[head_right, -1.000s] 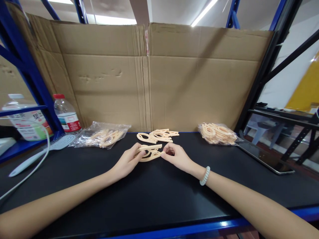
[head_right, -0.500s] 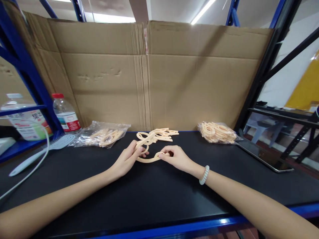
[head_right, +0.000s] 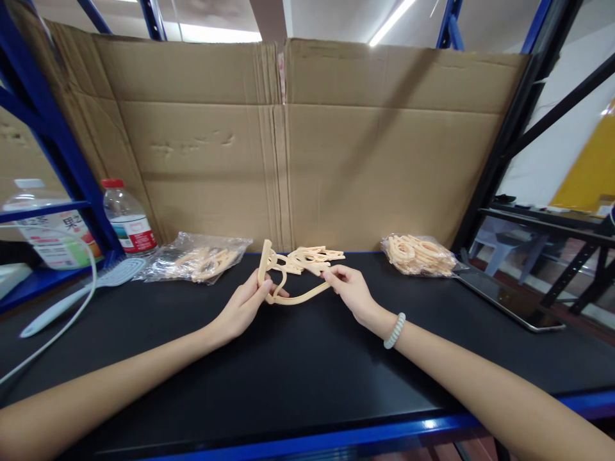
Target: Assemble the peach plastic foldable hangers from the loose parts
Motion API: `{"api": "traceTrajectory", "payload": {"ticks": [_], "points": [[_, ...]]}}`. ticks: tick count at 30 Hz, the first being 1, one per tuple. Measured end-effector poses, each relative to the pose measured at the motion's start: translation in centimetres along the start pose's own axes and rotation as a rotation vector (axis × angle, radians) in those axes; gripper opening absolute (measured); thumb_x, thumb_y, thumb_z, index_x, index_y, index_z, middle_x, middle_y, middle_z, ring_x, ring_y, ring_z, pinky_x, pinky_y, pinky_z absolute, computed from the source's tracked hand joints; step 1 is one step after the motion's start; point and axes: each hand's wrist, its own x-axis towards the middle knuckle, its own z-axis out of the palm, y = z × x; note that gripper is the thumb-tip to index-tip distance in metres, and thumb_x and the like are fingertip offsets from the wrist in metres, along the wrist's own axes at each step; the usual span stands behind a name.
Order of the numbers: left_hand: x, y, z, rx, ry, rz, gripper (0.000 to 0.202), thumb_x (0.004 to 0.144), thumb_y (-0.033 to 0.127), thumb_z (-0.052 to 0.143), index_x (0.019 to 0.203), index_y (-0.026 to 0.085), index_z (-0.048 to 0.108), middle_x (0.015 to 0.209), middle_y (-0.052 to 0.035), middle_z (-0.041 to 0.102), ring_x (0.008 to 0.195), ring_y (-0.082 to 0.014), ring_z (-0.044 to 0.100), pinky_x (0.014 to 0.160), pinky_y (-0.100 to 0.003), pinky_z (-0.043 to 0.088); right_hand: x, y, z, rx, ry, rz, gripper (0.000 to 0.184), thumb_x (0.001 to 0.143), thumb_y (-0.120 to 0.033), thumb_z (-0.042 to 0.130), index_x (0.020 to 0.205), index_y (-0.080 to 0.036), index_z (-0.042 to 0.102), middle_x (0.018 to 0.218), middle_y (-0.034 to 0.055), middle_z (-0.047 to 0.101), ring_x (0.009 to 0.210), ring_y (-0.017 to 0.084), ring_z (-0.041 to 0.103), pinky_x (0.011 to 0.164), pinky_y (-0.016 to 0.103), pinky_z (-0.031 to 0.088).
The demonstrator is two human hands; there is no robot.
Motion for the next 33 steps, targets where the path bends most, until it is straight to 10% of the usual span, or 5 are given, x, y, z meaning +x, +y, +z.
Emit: {"api": "traceTrajectory", "payload": {"ticks": [6, 16, 24, 33], "points": [[-0.1, 0.3, -0.2, 0.019, 0.016, -0.039, 0.026, 0.093, 0.045, 0.036, 0.089, 0.021, 0.046, 0.09, -0.005, 0.072, 0.083, -0.0213, 0.065, 0.077, -0.033, 0.048, 0.2, 0.3, -0.1, 0.156, -0.038, 0.057, 0.038, 0.067, -0.05, 0.075, 0.073, -0.017, 0.056, 0.068, -0.0015, 0.051, 0.057, 0.009, 0.048, 0.053, 0.025, 0.043], [-0.3, 0.9, 0.2, -0.014, -0.324, 0.115, 0.025, 0.094, 0.041, 0.042, 0.087, 0.019, 0.052, 0.116, -0.01, 0.061, 0.109, -0.0223, 0.054, 0.088, -0.033, 0.043, -0.8, -0.6, 0.9, 0.179, -0.216, 0.019, 0.028, 0.064, -0.032, 0.081, 0.074, -0.016, 0.059, 0.076, 0.0007, 0.063, 0.065, 0.013, 0.063, 0.065, 0.029, 0.054], [-0.1, 0.6, 0.9, -0.134, -0.4, -0.09, 0.026, 0.088, 0.041, 0.051, 0.097, 0.017, 0.056, 0.073, 0.0016, 0.056, 0.062, -0.0127, 0.051, 0.056, -0.022, 0.037, -2.0, -1.6, 1.6, -0.132, -0.261, -0.293, 0.016, 0.078, -0.036, 0.071, 0.08, -0.02, 0.069, 0.08, 0.0038, 0.066, 0.074, 0.018, 0.062, 0.066, 0.031, 0.052], [-0.4, 0.8, 0.8, 0.067, -0.387, 0.014, 0.034, 0.094, 0.041, 0.042, 0.098, 0.017, 0.065, 0.072, 0.0013, 0.057, 0.061, -0.013, 0.046, 0.056, -0.023, 0.034, -2.4, -2.0, 1.4, -0.362, -0.297, -0.489, 0.019, 0.09, -0.035, 0.059, 0.088, -0.022, 0.072, 0.081, 0.0048, 0.07, 0.074, 0.018, 0.064, 0.068, 0.031, 0.051]]}}
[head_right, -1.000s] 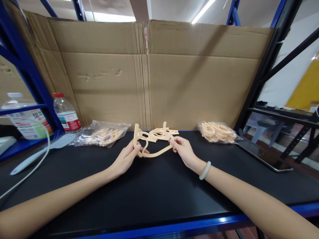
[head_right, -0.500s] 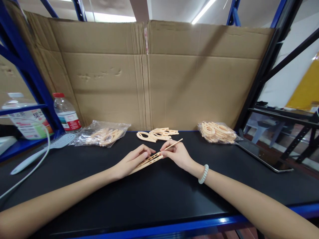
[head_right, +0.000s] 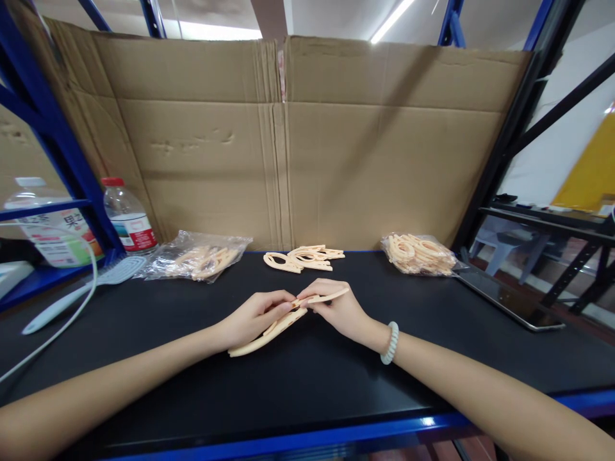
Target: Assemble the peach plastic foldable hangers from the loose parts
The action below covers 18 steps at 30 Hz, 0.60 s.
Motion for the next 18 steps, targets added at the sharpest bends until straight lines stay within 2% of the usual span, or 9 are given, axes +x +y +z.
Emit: {"api": "traceTrajectory", "payload": {"ticks": [6, 11, 15, 18], "points": [[-0.3, 0.8, -0.3, 0.174, -0.048, 0.055, 0.035, 0.097, 0.038, 0.037, 0.089, 0.017, 0.064, 0.062, 0.0036, 0.05, 0.056, -0.0116, 0.043, 0.053, -0.022, 0.031, -0.5, 0.0, 0.2, -0.092, -0.01, -0.144, 0.018, 0.093, -0.026, 0.054, 0.091, -0.022, 0.071, 0.082, 0.0046, 0.07, 0.073, 0.017, 0.065, 0.066, 0.029, 0.052], [-0.5, 1.3, -0.5, 0.243, -0.096, 0.126, 0.038, 0.097, 0.037, 0.035, 0.077, 0.016, 0.06, 0.061, 0.0025, 0.049, 0.055, -0.0118, 0.042, 0.054, -0.023, 0.033, -1.0, -0.4, 0.0, -0.246, -0.093, -0.276, 0.022, 0.095, -0.019, 0.047, 0.092, -0.023, 0.069, 0.083, 0.0052, 0.071, 0.074, 0.017, 0.065, 0.066, 0.03, 0.052], [-0.6, 1.5, -0.6, 0.241, -0.119, 0.171, 0.037, 0.097, 0.037, 0.034, 0.076, 0.018, 0.058, 0.061, 0.0018, 0.05, 0.055, -0.0123, 0.044, 0.058, -0.024, 0.034, -1.1, -0.6, -0.2, -0.419, -0.147, -0.414, 0.033, 0.094, -0.013, 0.036, 0.098, -0.021, 0.067, 0.082, 0.0071, 0.071, 0.07, 0.016, 0.064, 0.061, 0.029, 0.05], [-0.6, 1.5, -0.6, 0.105, -0.113, 0.132, 0.033, 0.095, 0.036, 0.04, 0.075, 0.018, 0.058, 0.061, 0.0024, 0.049, 0.056, -0.0123, 0.043, 0.059, -0.025, 0.034, -1.2, -0.4, -0.4, -0.486, -0.15, -0.496, 0.033, 0.094, -0.013, 0.036, 0.1, -0.02, 0.067, 0.083, 0.0071, 0.071, 0.069, 0.016, 0.063, 0.06, 0.029, 0.05]]}}
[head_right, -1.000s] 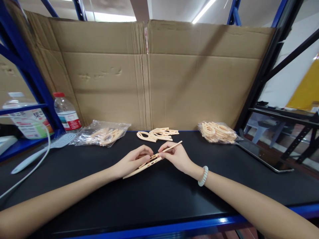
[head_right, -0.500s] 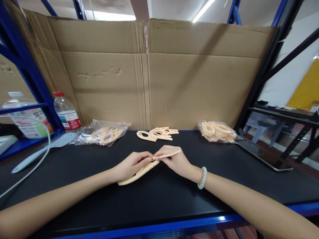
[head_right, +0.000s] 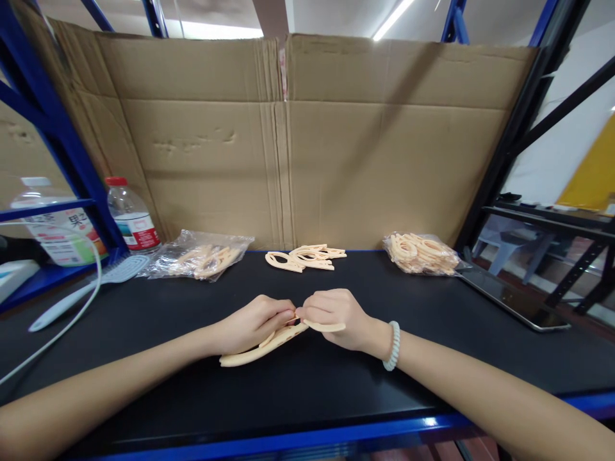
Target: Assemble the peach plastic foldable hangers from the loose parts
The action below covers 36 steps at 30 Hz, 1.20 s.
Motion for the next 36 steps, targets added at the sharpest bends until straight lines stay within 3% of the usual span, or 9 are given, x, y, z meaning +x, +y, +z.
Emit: {"api": "traceTrajectory", "payload": {"ticks": [5, 11, 14, 18, 22, 26, 29, 31, 36], "points": [[0.2, -0.6, 0.2, -0.281, 0.024, -0.124, 0.033, 0.09, 0.042, 0.05, 0.071, 0.017, 0.059, 0.059, 0.0028, 0.052, 0.053, -0.011, 0.043, 0.055, -0.023, 0.035, 0.4, 0.1, -0.6, 0.046, 0.012, -0.06, 0.023, 0.093, -0.016, 0.045, 0.1, -0.022, 0.067, 0.087, 0.0072, 0.07, 0.079, 0.019, 0.064, 0.066, 0.032, 0.051], [0.9, -2.0, -0.1, -0.733, 0.105, -0.255, 0.026, 0.083, 0.039, 0.06, 0.091, 0.014, 0.061, 0.069, -0.0033, 0.063, 0.054, -0.014, 0.059, 0.055, -0.026, 0.047, 0.8, 2.4, -2.0, 0.243, 0.254, 0.505, 0.019, 0.092, -0.021, 0.045, 0.082, -0.02, 0.061, 0.092, 0.0083, 0.065, 0.084, 0.02, 0.062, 0.075, 0.036, 0.05], [1.3, -2.7, -0.7, -0.929, 0.223, -0.286, 0.021, 0.084, 0.032, 0.061, 0.092, 0.013, 0.065, 0.081, -0.007, 0.065, 0.069, -0.0152, 0.063, 0.071, -0.028, 0.052, -0.1, 4.2, -2.2, 0.338, 0.058, 0.748, 0.012, 0.085, -0.021, 0.052, 0.093, -0.018, 0.061, 0.084, 0.005, 0.066, 0.071, 0.019, 0.061, 0.066, 0.032, 0.048], [1.4, -3.5, -1.2, -1.108, 0.328, -0.371, 0.014, 0.087, 0.025, 0.06, 0.091, 0.015, 0.067, 0.084, -0.0065, 0.067, 0.076, -0.0151, 0.065, 0.076, -0.028, 0.054, -0.8, 5.1, -2.6, 0.32, -0.222, 1.003, 0.064, 0.074, -0.015, 0.061, 0.135, -0.009, 0.043, 0.064, -0.002, 0.065, 0.063, 0.018, 0.059, 0.063, 0.029, 0.044], [1.3, -3.6, -1.4, -1.198, 0.375, -0.445, 0.012, 0.089, 0.017, 0.058, 0.094, 0.014, 0.069, 0.082, -0.0062, 0.068, 0.077, -0.0155, 0.067, 0.072, -0.027, 0.056, -0.8, 4.9, -3.1, 0.293, -0.422, 1.049, 0.075, 0.079, -0.016, 0.057, 0.145, -0.001, 0.026, 0.072, 0.0019, 0.07, 0.066, 0.017, 0.06, 0.061, 0.026, 0.043], [1.4, -3.2, -1.5, -1.239, 0.392, -0.473, 0.018, 0.091, 0.012, 0.053, 0.097, 0.012, 0.07, 0.079, -0.0075, 0.069, 0.076, -0.0158, 0.068, 0.071, -0.027, 0.057, -0.9, 4.8, -3.0, 0.204, -0.427, 1.085, 0.068, 0.085, -0.024, 0.054, 0.144, 0.001, 0.029, 0.072, 0.0061, 0.069, 0.069, 0.021, 0.062, 0.065, 0.03, 0.045], [1.4, -2.9, -1.5, -1.248, 0.394, -0.475, 0.019, 0.091, 0.01, 0.052, 0.099, 0.011, 0.07, 0.078, -0.0091, 0.071, 0.074, -0.0165, 0.069, 0.068, -0.026, 0.057, -0.4, 3.3, -2.6, 0.0, -0.271, 0.935, 0.051, 0.089, -0.024, 0.051, 0.136, -0.005, 0.044, 0.08, 0.0097, 0.066, 0.079, 0.024, 0.062, 0.072, 0.034, 0.047], [1.5, -2.8, -1.4, -1.246, 0.396, -0.469, 0.02, 0.091, 0.008, 0.052, 0.1, 0.01, 0.07, 0.08, -0.0102, 0.072, 0.072, -0.0166, 0.069, 0.065, -0.025, 0.057, 0.6, 1.4, -2.2, -0.041, -0.14, 0.613, 0.041, 0.089, -0.02, 0.053, 0.13, -0.016, 0.051, 0.098, 0.0106, 0.065, 0.094, 0.025, 0.059, 0.083, 0.038, 0.047], [1.6, -2.3, -0.9, -1.238, 0.409, -0.458, 0.02, 0.089, 0.003, 0.05, 0.093, 0.008, 0.069, 0.084, -0.0119, 0.073, 0.071, -0.0182, 0.07, 0.066, -0.027, 0.057, 2.5, -3.1, -1.0, -0.014, -0.305, 0.035, 0.034, 0.093, -0.028, 0.053, 0.127, -0.021, 0.052, 0.126, 0.01, 0.055, 0.125, 0.024, 0.04, 0.105, 0.043, 0.033]]}}
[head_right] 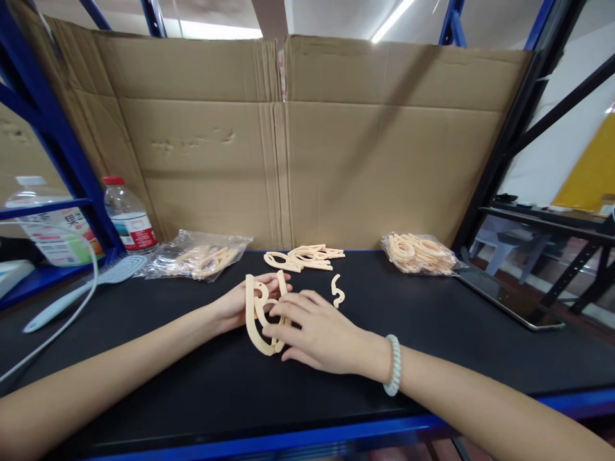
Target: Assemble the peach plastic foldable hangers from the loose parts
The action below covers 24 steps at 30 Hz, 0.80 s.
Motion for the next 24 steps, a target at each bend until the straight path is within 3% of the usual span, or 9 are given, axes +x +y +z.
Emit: {"api": "traceTrajectory", "payload": {"ticks": [3, 7, 10, 12, 15, 17, 21, 24], "points": [[-0.1, -0.1, 0.4, -0.005, 0.031, -0.01, 0.021, 0.093, 0.012, 0.047, 0.085, 0.007, 0.066, 0.084, -0.0147, 0.073, 0.073, -0.0215, 0.071, 0.069, -0.031, 0.057, 0.1, -0.5, 0.7, -0.021, -0.039, -0.02, 0.023, 0.097, -0.025, 0.045, 0.117, -0.019, 0.057, 0.112, 0.0059, 0.062, 0.125, 0.022, 0.04, 0.106, 0.041, 0.03], [-0.3, 0.2, 0.8, -0.03, 0.098, -0.024, 0.051, 0.1, 0.038, 0.028, 0.082, 0.008, 0.064, 0.082, -0.0176, 0.072, 0.075, -0.0236, 0.071, 0.069, -0.033, 0.056, -0.3, 0.1, 1.1, -0.023, -0.024, 0.028, 0.019, 0.098, -0.026, 0.043, 0.106, -0.02, 0.06, 0.106, 0.0043, 0.064, 0.122, 0.022, 0.042, 0.104, 0.043, 0.031], [-0.7, 0.2, 1.1, 0.003, 0.062, -0.008, 0.062, 0.098, 0.052, 0.022, 0.086, 0.009, 0.065, 0.084, -0.0166, 0.072, 0.08, -0.0248, 0.069, 0.072, -0.035, 0.055, -0.3, 0.2, 1.0, -0.044, -0.014, 0.049, 0.017, 0.098, -0.027, 0.044, 0.102, -0.019, 0.059, 0.103, 0.0057, 0.063, 0.12, 0.022, 0.044, 0.104, 0.044, 0.032], [-0.9, -0.1, 1.1, 0.131, -0.024, 0.048, 0.048, 0.093, 0.053, 0.044, 0.089, 0.011, 0.066, 0.086, -0.0129, 0.072, 0.081, -0.023, 0.068, 0.076, -0.033, 0.054, -0.4, 0.2, 1.1, -0.076, 0.006, 0.051, 0.016, 0.097, -0.026, 0.046, 0.1, -0.019, 0.06, 0.104, 0.0069, 0.062, 0.12, 0.022, 0.044, 0.104, 0.044, 0.032], [-1.1, -0.9, 1.1, 0.316, -0.109, 0.111, 0.029, 0.075, 0.038, 0.076, 0.085, 0.011, 0.068, 0.08, -0.0071, 0.071, 0.076, -0.0192, 0.065, 0.075, -0.028, 0.051, -0.6, 0.4, 1.2, -0.15, 0.088, 0.044, 0.014, 0.094, -0.025, 0.05, 0.098, -0.019, 0.062, 0.106, 0.009, 0.06, 0.117, 0.024, 0.046, 0.103, 0.046, 0.034], [-1.2, -1.4, 1.0, 0.354, -0.124, 0.118, 0.03, 0.07, 0.037, 0.08, 0.079, 0.01, 0.068, 0.076, -0.0059, 0.07, 0.073, -0.0177, 0.064, 0.071, -0.026, 0.05, -0.8, 0.7, 1.2, -0.188, 0.143, 0.04, 0.013, 0.092, -0.023, 0.053, 0.1, -0.019, 0.064, 0.104, 0.0098, 0.059, 0.111, 0.024, 0.048, 0.099, 0.046, 0.038], [-1.3, -1.6, 1.0, 0.375, -0.131, 0.132, 0.035, 0.073, 0.046, 0.074, 0.077, 0.012, 0.067, 0.074, -0.004, 0.069, 0.069, -0.0157, 0.062, 0.067, -0.025, 0.049, -0.8, 0.9, 1.1, -0.188, 0.156, 0.038, 0.022, 0.091, -0.017, 0.054, 0.111, -0.017, 0.06, 0.1, 0.0098, 0.059, 0.105, 0.023, 0.05, 0.094, 0.043, 0.043], [-1.5, -1.5, 1.1, 0.362, -0.101, 0.14, 0.033, 0.074, 0.045, 0.072, 0.075, 0.013, 0.065, 0.069, -0.0017, 0.067, 0.064, -0.0139, 0.061, 0.063, -0.024, 0.049, -0.7, 0.8, 0.9, -0.16, 0.14, 0.047, 0.017, 0.091, -0.015, 0.052, 0.106, -0.015, 0.059, 0.103, 0.0103, 0.059, 0.105, 0.022, 0.05, 0.092, 0.041, 0.045]]}}
